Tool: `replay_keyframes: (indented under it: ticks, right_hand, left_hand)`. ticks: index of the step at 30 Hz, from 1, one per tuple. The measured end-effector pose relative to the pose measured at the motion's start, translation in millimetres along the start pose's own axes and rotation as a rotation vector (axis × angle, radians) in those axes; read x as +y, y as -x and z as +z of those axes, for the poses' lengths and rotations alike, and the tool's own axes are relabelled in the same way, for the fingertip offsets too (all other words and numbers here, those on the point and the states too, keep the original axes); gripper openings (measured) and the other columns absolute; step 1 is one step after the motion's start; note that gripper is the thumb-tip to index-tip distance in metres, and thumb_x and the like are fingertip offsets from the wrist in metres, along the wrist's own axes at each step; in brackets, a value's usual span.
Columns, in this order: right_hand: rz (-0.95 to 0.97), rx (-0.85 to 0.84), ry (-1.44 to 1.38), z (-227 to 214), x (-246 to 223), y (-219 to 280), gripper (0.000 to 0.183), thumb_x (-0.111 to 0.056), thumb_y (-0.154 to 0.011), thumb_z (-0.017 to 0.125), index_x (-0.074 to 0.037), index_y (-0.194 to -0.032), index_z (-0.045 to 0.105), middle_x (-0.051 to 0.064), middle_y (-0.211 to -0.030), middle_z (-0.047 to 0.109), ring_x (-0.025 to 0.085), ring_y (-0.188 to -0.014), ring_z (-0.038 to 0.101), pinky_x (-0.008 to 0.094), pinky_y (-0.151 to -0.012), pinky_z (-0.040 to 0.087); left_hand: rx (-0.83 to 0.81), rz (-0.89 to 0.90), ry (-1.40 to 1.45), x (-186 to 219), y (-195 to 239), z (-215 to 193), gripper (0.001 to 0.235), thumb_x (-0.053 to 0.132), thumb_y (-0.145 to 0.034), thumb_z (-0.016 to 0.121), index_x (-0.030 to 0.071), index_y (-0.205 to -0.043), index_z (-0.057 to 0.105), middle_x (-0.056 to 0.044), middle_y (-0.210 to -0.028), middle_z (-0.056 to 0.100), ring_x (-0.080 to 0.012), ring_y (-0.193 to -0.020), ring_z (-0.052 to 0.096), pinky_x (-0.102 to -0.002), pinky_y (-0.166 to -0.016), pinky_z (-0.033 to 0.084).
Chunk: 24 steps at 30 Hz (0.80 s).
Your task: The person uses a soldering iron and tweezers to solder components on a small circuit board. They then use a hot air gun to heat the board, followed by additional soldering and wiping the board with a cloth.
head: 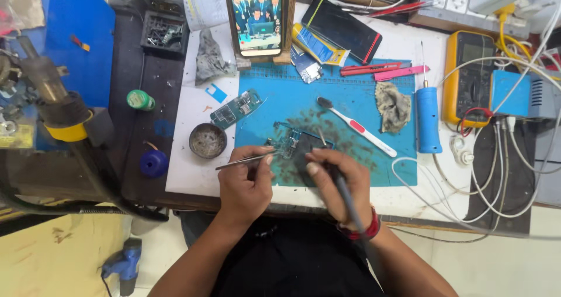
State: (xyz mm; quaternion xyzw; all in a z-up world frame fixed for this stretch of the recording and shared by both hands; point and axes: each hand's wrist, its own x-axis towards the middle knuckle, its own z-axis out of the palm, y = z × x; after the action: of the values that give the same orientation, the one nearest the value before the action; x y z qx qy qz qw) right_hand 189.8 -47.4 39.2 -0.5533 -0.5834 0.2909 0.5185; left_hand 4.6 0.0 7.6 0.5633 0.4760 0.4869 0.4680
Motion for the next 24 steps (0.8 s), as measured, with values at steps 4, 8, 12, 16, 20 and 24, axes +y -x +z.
replay_keyframes:
  ticks: [4,8,12,16,20,24]
  right_hand:
    - [-0.209,-0.023,0.57,-2,-18,-8,0.049,-0.022,-0.083,0.085,-0.007,-0.125,0.065,0.011,-0.094,0.069,0.03,-0.086,0.064,0.041,-0.078,0.05]
    - [-0.215,-0.093,0.677,4,-25,-22,0.062,-0.03,-0.078,0.087,-0.004,-0.128,0.061,0.013,-0.105,0.068,0.035,-0.097,0.059,0.045,-0.086,0.044]
    - [-0.232,-0.109,0.753,13,-27,-31,0.064,-0.036,-0.077,0.085,-0.005,-0.128,0.061,0.013,-0.113,0.069,0.033,-0.1,0.058,0.045,-0.085,0.041]
    - [-0.225,-0.154,0.738,16,-26,-39,0.062,-0.036,-0.081,0.085,-0.006,-0.129,0.061,0.012,-0.106,0.067,0.034,-0.098,0.057,0.044,-0.084,0.041]
    - [-0.227,-0.219,0.714,14,-24,-45,0.055,-0.034,-0.083,0.083,-0.007,-0.125,0.062,0.012,-0.104,0.066,0.033,-0.093,0.055,0.044,-0.083,0.042]
    - [-0.263,-0.34,0.66,8,-24,-62,0.051,-0.033,-0.08,0.084,-0.007,-0.119,0.063,0.009,-0.1,0.065,0.032,-0.092,0.056,0.045,-0.084,0.042]
  left_hand:
    - [0.004,0.057,0.09,-6,6,-3,0.018,0.005,-0.1,0.066,-0.001,-0.115,0.057,-0.011,-0.101,0.075,-0.0091,-0.073,0.071,-0.022,-0.061,0.057]
    - [-0.004,0.112,0.227,-16,7,-4,0.019,0.004,-0.104,0.062,-0.002,-0.119,0.052,-0.017,-0.116,0.072,-0.0113,-0.082,0.071,-0.024,-0.072,0.059]
    - [0.023,0.115,0.359,-19,10,-7,0.019,0.002,-0.105,0.06,-0.001,-0.121,0.049,-0.019,-0.12,0.069,-0.0109,-0.083,0.069,-0.023,-0.071,0.058]
    - [0.059,0.151,0.371,-20,11,-10,0.019,0.002,-0.107,0.057,0.001,-0.123,0.046,-0.02,-0.121,0.069,-0.012,-0.081,0.069,-0.023,-0.068,0.056]
    - [0.083,0.169,0.433,-23,11,-14,0.02,0.003,-0.108,0.056,0.003,-0.125,0.045,-0.022,-0.123,0.067,-0.0141,-0.081,0.069,-0.025,-0.067,0.055]
    - [0.115,0.177,0.48,-25,11,-16,0.021,0.004,-0.109,0.055,0.004,-0.126,0.043,-0.022,-0.125,0.066,-0.0161,-0.081,0.07,-0.026,-0.067,0.056]
